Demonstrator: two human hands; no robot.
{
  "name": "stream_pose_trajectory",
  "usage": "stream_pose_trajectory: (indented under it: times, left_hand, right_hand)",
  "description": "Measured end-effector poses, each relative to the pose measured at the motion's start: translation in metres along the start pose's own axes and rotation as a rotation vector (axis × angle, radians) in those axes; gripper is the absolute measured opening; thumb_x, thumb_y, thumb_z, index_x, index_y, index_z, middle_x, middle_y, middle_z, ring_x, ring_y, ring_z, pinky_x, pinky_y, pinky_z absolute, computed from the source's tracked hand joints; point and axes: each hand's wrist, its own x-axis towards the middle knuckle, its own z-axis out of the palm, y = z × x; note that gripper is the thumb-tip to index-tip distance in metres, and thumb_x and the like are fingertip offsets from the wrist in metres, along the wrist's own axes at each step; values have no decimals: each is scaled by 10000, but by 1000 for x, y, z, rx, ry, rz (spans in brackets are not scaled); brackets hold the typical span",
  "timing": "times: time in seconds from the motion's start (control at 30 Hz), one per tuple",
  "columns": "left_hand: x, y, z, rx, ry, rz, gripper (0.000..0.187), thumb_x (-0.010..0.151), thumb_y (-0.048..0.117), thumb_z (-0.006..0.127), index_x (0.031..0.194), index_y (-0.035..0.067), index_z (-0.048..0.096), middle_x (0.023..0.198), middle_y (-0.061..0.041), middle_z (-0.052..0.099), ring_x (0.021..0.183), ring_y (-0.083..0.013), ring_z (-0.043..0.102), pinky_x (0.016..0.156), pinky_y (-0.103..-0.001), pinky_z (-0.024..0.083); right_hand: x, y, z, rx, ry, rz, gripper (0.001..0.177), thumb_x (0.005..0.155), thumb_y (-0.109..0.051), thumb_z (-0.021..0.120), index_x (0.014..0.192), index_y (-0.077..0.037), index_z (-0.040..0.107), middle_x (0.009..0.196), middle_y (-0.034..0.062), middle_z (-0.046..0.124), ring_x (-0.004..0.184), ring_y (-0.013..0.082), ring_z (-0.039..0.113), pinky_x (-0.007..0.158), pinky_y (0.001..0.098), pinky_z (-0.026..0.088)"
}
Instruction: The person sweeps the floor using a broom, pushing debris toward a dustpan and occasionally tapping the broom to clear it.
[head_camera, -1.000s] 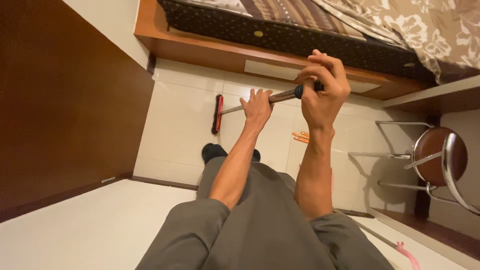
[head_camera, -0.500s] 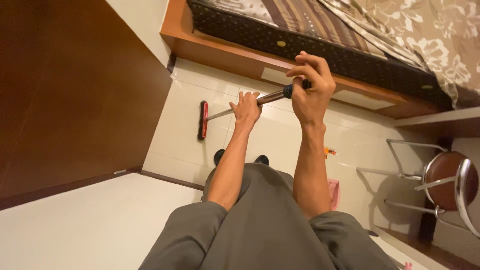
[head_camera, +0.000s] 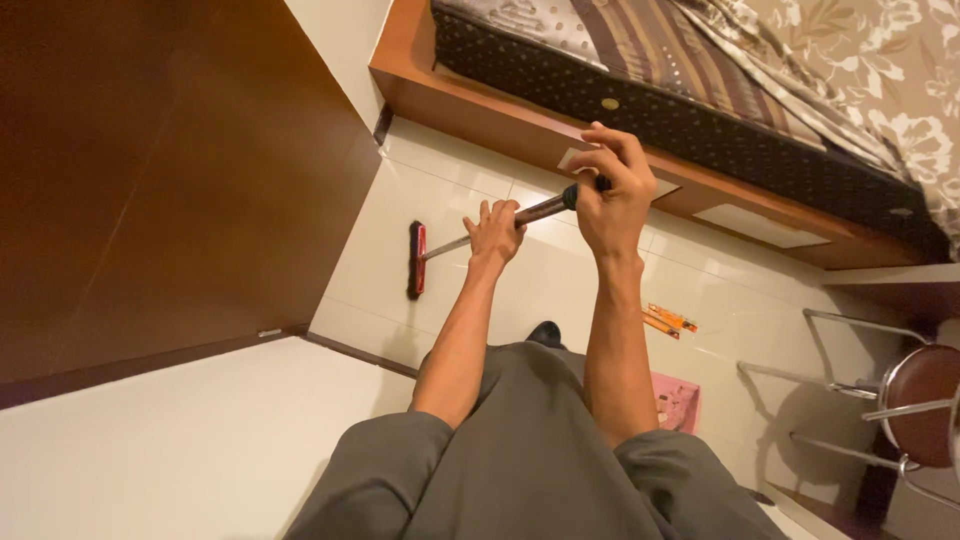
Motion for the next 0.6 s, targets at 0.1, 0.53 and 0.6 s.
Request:
stream_pose_trajectory:
  times: [0.1,0.53,0.6]
  left_hand:
    - [-3,1,-4,-47,-43,-7,437,915,262,705,1324,205,563,1437,10,523,1440,-315,344,1155,-738,151]
    - [-9,40,25,-15,-79,70,377,907,200,720,1265,204,603,1328,-1,597,1327,-264,475,1117,-734,268]
    - [-11,52,38,-25,-33,93,371,914,207,725,1264,189,603,1313,-12,609,1312,-275,484,1106,-740,275]
  right_hand:
    - [-4,-4,1,-13,19,53,243,809,175,563,876,7,726,1154,139,674,1290,334,667,917,379,580]
    - [-17,8,-47,-82,74,30,234,849,182,582,867,9,739,1137,136,690,1276,333,687,999,389,583]
    - [-18,13,-62,-79,74,43,247,852,183,575,880,8,747,1131,135,686,1283,336,685,979,386,585]
